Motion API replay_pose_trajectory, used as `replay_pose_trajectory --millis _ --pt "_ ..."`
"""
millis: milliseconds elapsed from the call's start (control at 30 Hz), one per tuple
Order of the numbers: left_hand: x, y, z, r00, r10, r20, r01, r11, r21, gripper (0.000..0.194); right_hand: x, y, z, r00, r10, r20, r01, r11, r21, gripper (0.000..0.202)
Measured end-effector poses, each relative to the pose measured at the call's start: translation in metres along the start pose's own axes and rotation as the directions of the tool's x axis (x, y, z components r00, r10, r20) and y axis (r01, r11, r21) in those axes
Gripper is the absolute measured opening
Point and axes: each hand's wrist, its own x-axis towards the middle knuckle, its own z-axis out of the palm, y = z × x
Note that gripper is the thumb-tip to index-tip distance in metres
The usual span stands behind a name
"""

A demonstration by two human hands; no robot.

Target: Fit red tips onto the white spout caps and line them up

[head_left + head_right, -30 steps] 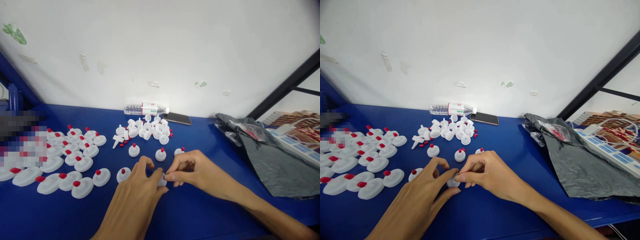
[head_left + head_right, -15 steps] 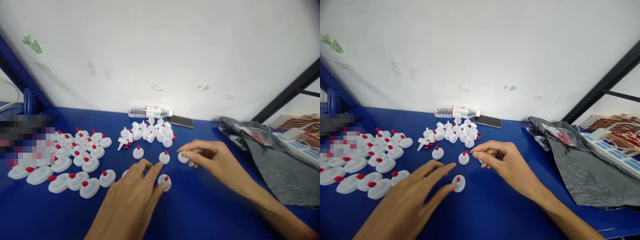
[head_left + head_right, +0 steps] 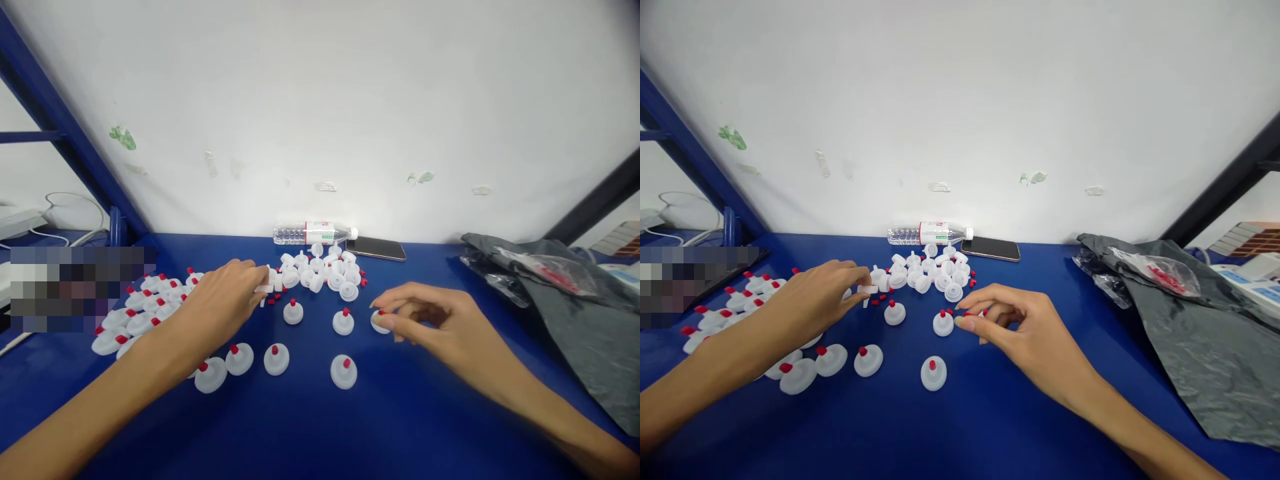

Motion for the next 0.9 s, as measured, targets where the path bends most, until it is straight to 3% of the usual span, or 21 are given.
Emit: replay_pose_trajectory --millis 100,167,300,400,467,600,700,900 --pt "-0.012 0.011 -0.016 0.993 -0.084 -0.087 0.080 0.995 -0.054 0.022 -0.003 0.000 0.003 0.998 -0.053 -0.023 0.053 0.999 0.006 0.021" --pt "-0.024 0.026 -0.028 0.961 -0.225 -0.163 0.165 0.935 -0.314 0.024 -0.006 -0.001 0.006 0.991 -0.126 -0.039 0.126 0.992 -0.005 0.015" --pt "-0.049 0.064 -0.035 0.962 -0.265 -0.069 0.111 0.607 -0.787 0.029 -0.014 -0.005 0.010 0.964 -0.258 -0.068 0.257 0.966 -0.030 0.009" --pt "-0.060 0.087 -0.023 0.962 -0.272 -0.007 0.096 0.364 -0.927 0.015 -0.017 -0.005 0.013 0.948 -0.314 -0.059 0.314 0.949 -0.012 0.013" --pt "-0.063 0.095 -0.013 0.955 -0.295 -0.004 0.084 0.285 -0.955 0.029 -0.018 -0.003 0.015 0.941 -0.337 -0.035 0.337 0.941 0.005 0.014" --pt "-0.066 0.096 0.001 0.972 -0.234 0.031 0.102 0.299 -0.949 0.025 -0.016 -0.001 0.019 0.943 -0.331 -0.021 0.332 0.943 0.025 0.016" --pt "-0.066 0.094 0.006 0.983 -0.186 0.000 0.061 0.326 -0.943 0.022 -0.015 -0.001 0.020 0.946 -0.325 -0.001 0.324 0.945 0.032 0.012" --pt "-0.066 0.098 0.011 0.972 -0.231 -0.046 0.029 0.309 -0.951 0.023 -0.014 -0.001 0.016 0.933 -0.359 0.025 0.357 0.932 0.058 0.007"
